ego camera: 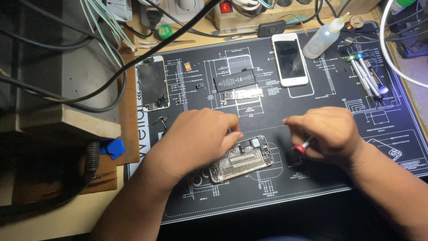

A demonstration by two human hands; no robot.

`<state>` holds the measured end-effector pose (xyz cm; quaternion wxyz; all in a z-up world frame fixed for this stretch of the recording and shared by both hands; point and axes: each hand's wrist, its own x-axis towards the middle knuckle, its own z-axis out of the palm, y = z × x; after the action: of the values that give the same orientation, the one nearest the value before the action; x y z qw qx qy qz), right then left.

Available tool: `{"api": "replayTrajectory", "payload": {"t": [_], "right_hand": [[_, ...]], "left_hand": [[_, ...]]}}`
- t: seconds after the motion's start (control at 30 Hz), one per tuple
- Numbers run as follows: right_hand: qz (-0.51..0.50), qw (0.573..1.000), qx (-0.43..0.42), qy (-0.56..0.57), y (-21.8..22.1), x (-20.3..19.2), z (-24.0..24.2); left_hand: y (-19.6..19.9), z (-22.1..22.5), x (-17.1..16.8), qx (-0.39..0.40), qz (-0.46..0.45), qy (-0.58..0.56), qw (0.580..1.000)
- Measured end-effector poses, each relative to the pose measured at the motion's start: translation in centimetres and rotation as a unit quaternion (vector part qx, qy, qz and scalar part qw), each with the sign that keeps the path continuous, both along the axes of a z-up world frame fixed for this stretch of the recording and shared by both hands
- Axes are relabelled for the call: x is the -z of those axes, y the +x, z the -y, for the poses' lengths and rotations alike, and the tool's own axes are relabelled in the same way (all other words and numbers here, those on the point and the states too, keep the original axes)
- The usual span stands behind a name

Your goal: Disassembling a mobile phone by removing internal screws and components using a precision screwdriver.

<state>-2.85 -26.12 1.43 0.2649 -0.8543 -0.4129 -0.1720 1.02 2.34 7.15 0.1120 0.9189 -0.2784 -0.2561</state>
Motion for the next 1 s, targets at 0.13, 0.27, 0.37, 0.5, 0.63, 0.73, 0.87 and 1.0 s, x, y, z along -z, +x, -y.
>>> {"api": "replayTrajectory", "payload": {"t": [0.13,0.27,0.37,0.5,0.63,0.73,0.87,1.0], "right_hand": [[0.022,0.999,0.048,-0.002,0.6,0.6,0.7],[-0.069,0.985,0.099,-0.123,0.7,0.9,1.2],[-0.127,0.959,0.137,-0.214,0.7,0.1,0.2],[-0.24,0.895,0.209,-0.313,2.0,-2.6,-1.3],[-0.246,0.881,0.201,-0.352,4.0,-2.6,0.1],[-0.17,0.902,0.202,-0.343,4.4,-2.9,0.7],[-0.156,0.892,0.234,-0.354,5.2,-2.9,0.6],[-0.22,0.875,0.256,-0.348,6.0,-3.2,0.0]], "left_hand": [[0.6,-3.3,-1.0,-0.066,0.139,-0.056,0.987],[0.7,-5.8,-2.1,-0.176,0.223,0.005,0.959],[0.5,-6.2,-2.8,-0.215,0.203,0.063,0.953],[0.5,-6.2,-2.9,-0.258,0.094,0.118,0.954],[0.6,-6.9,-3.2,-0.274,0.083,0.126,0.95],[0.6,-7.1,-3.9,-0.289,0.062,0.128,0.947],[0.6,-7.6,-4.0,-0.316,0.064,0.118,0.939],[0.6,-8.2,-2.7,-0.293,0.081,0.151,0.941]]}}
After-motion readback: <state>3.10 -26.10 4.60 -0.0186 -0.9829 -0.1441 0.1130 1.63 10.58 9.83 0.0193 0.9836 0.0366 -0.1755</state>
